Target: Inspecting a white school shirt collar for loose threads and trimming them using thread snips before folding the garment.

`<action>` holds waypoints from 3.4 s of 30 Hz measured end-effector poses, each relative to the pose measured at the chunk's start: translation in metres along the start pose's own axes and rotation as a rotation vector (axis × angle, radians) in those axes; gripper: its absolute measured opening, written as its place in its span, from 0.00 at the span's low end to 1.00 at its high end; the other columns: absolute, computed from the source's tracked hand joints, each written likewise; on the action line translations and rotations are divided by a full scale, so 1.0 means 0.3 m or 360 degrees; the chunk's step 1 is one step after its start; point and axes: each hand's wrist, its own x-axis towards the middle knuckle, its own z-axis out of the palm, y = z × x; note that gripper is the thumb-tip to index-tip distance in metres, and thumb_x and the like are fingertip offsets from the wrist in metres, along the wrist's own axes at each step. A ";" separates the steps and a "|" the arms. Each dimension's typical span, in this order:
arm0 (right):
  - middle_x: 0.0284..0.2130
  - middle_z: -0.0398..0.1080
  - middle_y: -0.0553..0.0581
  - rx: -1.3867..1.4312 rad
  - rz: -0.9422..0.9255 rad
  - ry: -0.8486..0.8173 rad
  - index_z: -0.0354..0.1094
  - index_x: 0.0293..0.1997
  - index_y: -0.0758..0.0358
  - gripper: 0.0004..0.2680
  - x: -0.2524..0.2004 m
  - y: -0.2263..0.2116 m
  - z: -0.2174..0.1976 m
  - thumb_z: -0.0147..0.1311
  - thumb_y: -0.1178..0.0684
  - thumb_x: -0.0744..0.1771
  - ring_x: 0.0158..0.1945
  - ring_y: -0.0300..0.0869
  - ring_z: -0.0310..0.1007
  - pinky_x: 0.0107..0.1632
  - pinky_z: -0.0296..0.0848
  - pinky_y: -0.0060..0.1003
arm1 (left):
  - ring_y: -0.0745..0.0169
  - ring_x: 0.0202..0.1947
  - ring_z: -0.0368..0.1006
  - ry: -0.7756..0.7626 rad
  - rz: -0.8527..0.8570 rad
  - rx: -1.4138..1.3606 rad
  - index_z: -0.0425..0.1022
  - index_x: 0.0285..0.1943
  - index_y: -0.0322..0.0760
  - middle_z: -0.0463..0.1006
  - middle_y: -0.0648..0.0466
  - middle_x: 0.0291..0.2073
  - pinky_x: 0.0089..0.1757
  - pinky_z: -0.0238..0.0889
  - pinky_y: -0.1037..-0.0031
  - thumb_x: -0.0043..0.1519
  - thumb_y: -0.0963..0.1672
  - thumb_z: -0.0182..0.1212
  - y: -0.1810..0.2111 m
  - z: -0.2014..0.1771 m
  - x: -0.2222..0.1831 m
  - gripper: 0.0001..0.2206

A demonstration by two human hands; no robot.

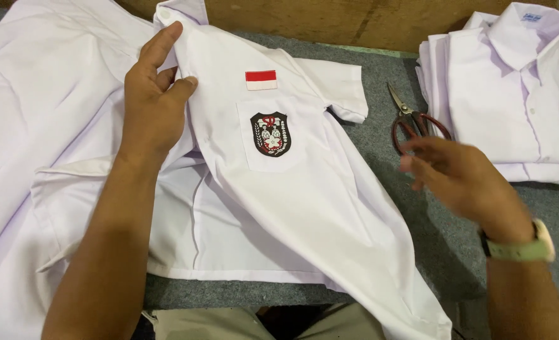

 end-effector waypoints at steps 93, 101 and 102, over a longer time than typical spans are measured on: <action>0.35 0.73 0.70 0.0233 -0.0459 0.0956 0.68 0.50 0.71 0.10 0.950 0.147 -0.017 0.50 0.50 0.72 0.44 0.58 0.77 0.42 0.71 0.51 | 0.35 0.69 0.62 -0.0736 -0.0498 0.0740 0.56 0.78 0.33 0.65 0.33 0.68 0.63 0.55 0.46 0.60 0.38 0.57 0.210 0.129 -0.109 0.32; 0.43 0.73 0.72 -0.0386 -0.0343 0.0987 0.56 0.52 0.64 0.11 0.686 0.027 0.029 0.52 0.52 0.69 0.46 0.70 0.72 0.40 0.68 0.65 | 0.50 0.46 0.82 -0.0738 -0.0690 0.0724 0.57 0.78 0.56 0.76 0.43 0.57 0.53 0.68 0.62 0.62 0.45 0.56 0.207 0.134 -0.106 0.31; 0.43 0.72 0.69 -0.0384 -0.0523 0.1024 0.54 0.48 0.64 0.09 0.680 0.014 0.036 0.50 0.55 0.67 0.43 0.71 0.69 0.32 0.63 0.67 | 0.55 0.42 0.85 -0.0625 -0.0723 0.0694 0.59 0.75 0.67 0.75 0.49 0.62 0.53 0.66 0.71 0.61 0.48 0.58 0.185 0.134 -0.099 0.30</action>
